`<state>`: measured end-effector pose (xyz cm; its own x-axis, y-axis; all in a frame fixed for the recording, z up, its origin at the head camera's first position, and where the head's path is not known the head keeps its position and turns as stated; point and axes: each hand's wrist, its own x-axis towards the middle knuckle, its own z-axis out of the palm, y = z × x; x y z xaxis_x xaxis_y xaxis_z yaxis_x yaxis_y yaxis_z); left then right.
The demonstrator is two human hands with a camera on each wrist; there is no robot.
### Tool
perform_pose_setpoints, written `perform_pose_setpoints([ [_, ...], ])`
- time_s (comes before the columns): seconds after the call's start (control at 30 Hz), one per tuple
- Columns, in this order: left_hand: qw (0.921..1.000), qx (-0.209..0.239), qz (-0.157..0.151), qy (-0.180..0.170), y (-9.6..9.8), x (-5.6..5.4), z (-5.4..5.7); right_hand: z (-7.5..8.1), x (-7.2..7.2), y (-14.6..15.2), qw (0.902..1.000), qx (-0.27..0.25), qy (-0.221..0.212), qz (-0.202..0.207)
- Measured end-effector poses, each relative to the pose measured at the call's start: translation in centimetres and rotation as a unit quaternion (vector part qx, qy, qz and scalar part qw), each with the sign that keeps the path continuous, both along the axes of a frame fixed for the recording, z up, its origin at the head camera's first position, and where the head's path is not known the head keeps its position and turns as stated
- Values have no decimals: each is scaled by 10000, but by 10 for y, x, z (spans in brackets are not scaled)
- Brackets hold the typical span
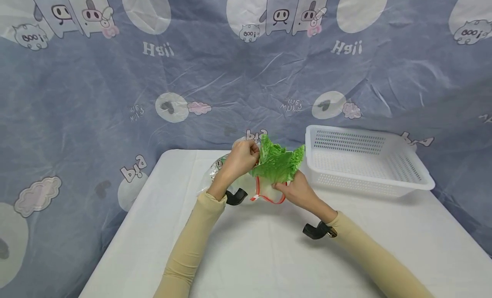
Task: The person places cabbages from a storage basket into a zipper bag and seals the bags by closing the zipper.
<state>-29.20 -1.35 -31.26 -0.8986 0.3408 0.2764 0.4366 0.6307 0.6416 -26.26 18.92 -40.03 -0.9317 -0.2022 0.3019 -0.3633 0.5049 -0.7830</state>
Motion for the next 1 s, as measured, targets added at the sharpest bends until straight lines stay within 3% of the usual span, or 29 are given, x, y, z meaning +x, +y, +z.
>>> perform_pose_setpoints([
  [0.17, 10000, -26, 3, 71, 3, 1, 0, -10, -5, -3, 9941, 522, -119, 941],
  [0.3, 9999, 120, -76, 42, 5, 3, 0, -11, -8, -4, 9888, 771, -105, 1277],
  [0.5, 9995, 144, 9, 286, 7, 7, 1, -11, -9, -7, 9893, 814, -174, 1198],
  [0.67, 9996, 86, -114, 261, 9, 8, 0, -18, -10, -11, 9926, 735, -248, 935],
  [1.0, 9997, 39, -48, 219, 13, 10, -5, -19, -14, -16, 9872, 989, -285, 1217],
])
